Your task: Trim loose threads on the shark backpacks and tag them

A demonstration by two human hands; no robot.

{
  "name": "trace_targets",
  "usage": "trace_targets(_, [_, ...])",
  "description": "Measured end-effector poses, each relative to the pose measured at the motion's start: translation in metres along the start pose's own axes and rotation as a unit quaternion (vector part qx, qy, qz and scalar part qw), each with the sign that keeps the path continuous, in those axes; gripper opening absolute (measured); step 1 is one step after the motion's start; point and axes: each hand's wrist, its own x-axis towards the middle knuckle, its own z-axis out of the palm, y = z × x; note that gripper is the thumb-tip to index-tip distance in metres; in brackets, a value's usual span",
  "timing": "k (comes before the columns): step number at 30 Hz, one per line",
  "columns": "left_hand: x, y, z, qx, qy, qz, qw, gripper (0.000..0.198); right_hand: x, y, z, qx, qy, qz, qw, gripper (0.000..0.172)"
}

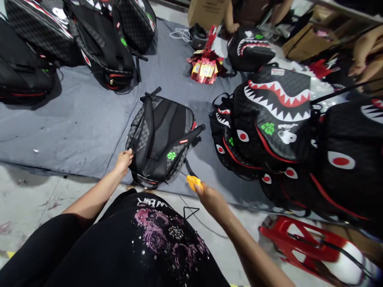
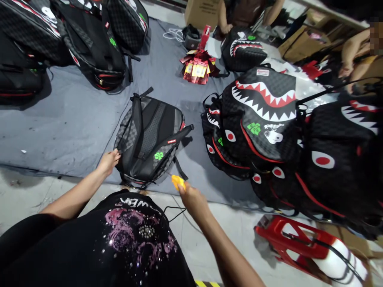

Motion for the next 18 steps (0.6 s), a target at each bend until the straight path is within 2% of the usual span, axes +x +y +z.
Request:
trace_targets(3, [0.019, 0.009, -0.013, -0.030, -0.040, -0.092, 0.995, 0.028, -0.004, -0.024, 0.042, 0.020, 0.026, 0.012, 0.999, 0.041])
trace_targets(6, [0.029, 0.009, -0.006, -0.067, -0.114, -0.137, 0.982, 0.033, 0.004, -0.052, 0.069, 0.035, 0.049, 0.022, 0.998, 0.039])
trace_targets(10, [0.035, 0.000, 0.008, -0.145, -0.236, -0.173, 0.945, 0.039, 0.028, -0.098, 0.075, 0.053, 0.062, -0.023, 0.996, 0.040])
trace_targets(12, [0.039, -0.001, 0.013, -0.156, -0.268, -0.174, 0.935, 0.042, 0.038, -0.114, 0.074, 0.062, 0.060, -0.046, 0.995, 0.042])
trace_targets(15, [0.045, 0.001, 0.018, -0.150, -0.312, -0.172, 0.922, 0.054, 0.039, -0.116, 0.079, 0.060, 0.070, -0.061, 0.994, 0.043])
trace_targets(18, [0.049, 0.002, 0.018, -0.156, -0.345, -0.173, 0.909, 0.062, 0.026, -0.095, 0.094, 0.039, 0.111, -0.008, 0.993, 0.040])
